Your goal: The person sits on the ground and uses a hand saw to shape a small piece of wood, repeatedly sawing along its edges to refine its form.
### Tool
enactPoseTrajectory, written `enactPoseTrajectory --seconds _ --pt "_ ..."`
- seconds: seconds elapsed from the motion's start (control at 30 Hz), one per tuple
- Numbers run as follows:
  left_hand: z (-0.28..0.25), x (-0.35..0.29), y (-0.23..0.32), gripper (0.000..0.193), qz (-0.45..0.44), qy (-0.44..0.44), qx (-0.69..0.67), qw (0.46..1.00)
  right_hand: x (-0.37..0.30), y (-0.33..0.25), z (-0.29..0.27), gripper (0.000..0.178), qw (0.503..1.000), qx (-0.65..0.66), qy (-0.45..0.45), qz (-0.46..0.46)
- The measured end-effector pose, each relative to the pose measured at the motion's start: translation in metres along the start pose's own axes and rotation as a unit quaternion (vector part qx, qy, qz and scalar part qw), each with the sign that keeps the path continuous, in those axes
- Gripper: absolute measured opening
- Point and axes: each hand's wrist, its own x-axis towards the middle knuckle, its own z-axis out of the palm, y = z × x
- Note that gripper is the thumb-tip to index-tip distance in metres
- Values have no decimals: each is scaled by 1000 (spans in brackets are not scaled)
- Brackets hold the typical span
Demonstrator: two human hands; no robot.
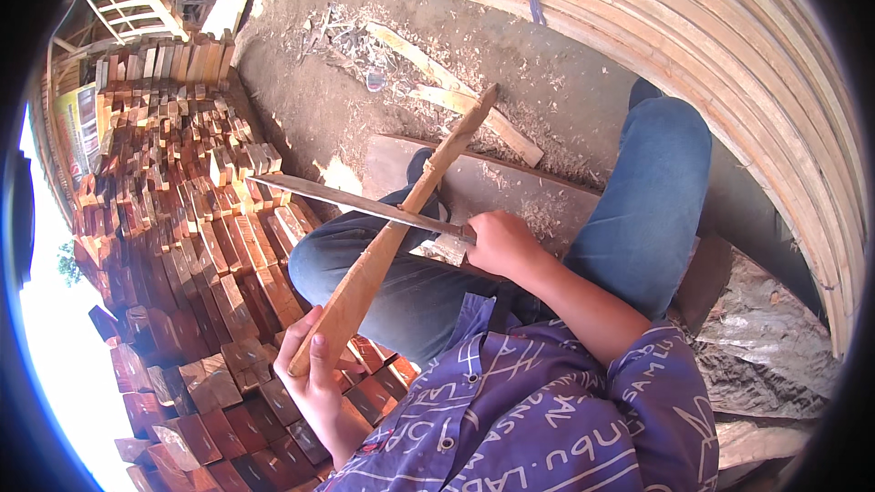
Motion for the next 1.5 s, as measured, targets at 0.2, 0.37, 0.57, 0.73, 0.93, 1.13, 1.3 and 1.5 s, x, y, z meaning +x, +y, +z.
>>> enactPoseTrajectory --seconds 0.2,0.37,0.57,0.73,0.93,1.13,1.3,1.5 --pt "4 4 3 33 15 8 -8 1000 -16 -30 4 16 992 90 17 -90" --pt "2 5 6 34 10 -1 -5 1000 -1 -27 -2 13 996 45 -9 -75" --pt "-9 9 -11 41 -1 14 -3 1000 16 12 15 23 998 41 -19 49" --pt "-8 7 -18 39 15 19 -22 999 -3 -28 -1 17 997 60 -19 -40" --pt "-8 11 -7 28 6 6 -37 999 9 -10 16 18 1000 23 -9 -17" --pt "-14 17 -15 38 -9 32 -17 999 18 14 25 22 999 39 -5 37" --pt "-13 13 -14 33 -12 27 -34 999 6 -20 23 19 995 91 13 -37" --pt "-10 14 -11 29 -5 27 -42 999 40 24 31 19 998 -16 41 53"
